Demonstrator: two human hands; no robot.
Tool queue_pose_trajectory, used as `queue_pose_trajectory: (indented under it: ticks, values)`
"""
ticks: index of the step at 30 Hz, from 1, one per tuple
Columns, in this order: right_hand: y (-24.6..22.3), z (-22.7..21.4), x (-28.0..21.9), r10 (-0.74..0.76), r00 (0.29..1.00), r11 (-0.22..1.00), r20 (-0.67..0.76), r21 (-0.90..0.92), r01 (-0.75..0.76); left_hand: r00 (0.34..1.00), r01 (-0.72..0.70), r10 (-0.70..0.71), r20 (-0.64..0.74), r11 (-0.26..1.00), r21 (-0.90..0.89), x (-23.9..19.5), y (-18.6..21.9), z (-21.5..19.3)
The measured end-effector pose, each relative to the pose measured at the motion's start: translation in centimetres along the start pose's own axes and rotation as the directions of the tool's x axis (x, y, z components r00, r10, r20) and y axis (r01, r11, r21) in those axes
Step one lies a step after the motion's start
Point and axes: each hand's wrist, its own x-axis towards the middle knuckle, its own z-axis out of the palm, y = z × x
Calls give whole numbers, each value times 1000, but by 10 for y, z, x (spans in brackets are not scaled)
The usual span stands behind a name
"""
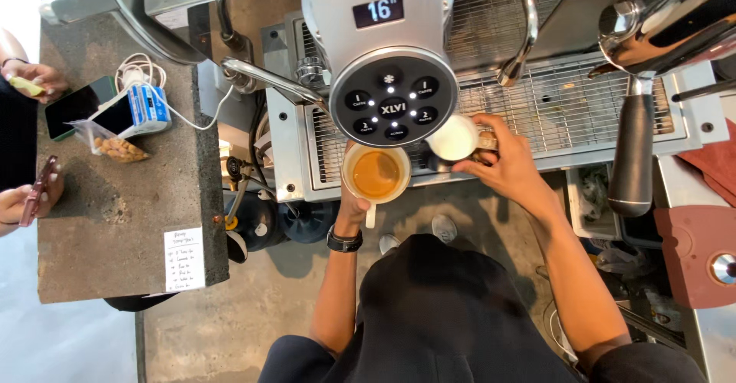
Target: The person steams milk using an espresso machine wand, wipes the steam wand with a cloth, and then pours the steamed milk into a cup of espresso to create a latte art design.
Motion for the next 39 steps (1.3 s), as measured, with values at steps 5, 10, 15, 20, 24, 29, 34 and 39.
queue_pose_trajectory:
  ticks: [5,10,15,20,24,29,34,39]
  values:
    - [39,-1,-12,42,998,998,50,37,-44,999,10,-9,-41,1000,20,-6,-10,-11]
    - [43,-3,-3,6,998,1000,66,26,-8,998,33,-29,-60,997,70,-10,-15,-9]
    - [44,-8,2,55,994,997,95,46,-59,995,-7,9,-95,1000,25,-2,-13,-4]
    - [44,-9,4,27,990,998,138,48,-34,995,-2,8,-96,998,59,0,-4,2]
    - [48,-12,11,43,989,999,144,8,-44,992,0,8,-126,998,61,0,-1,5]
    - [52,-18,6,47,985,999,165,10,-49,991,-12,34,-129,986,168,-2,2,9]
    - [43,-11,11,-17,987,999,157,39,12,990,-26,52,-128,980,196,-7,-3,8]
    - [42,-16,14,1,988,998,157,57,-10,990,-39,72,-125,968,247,-3,-3,1]
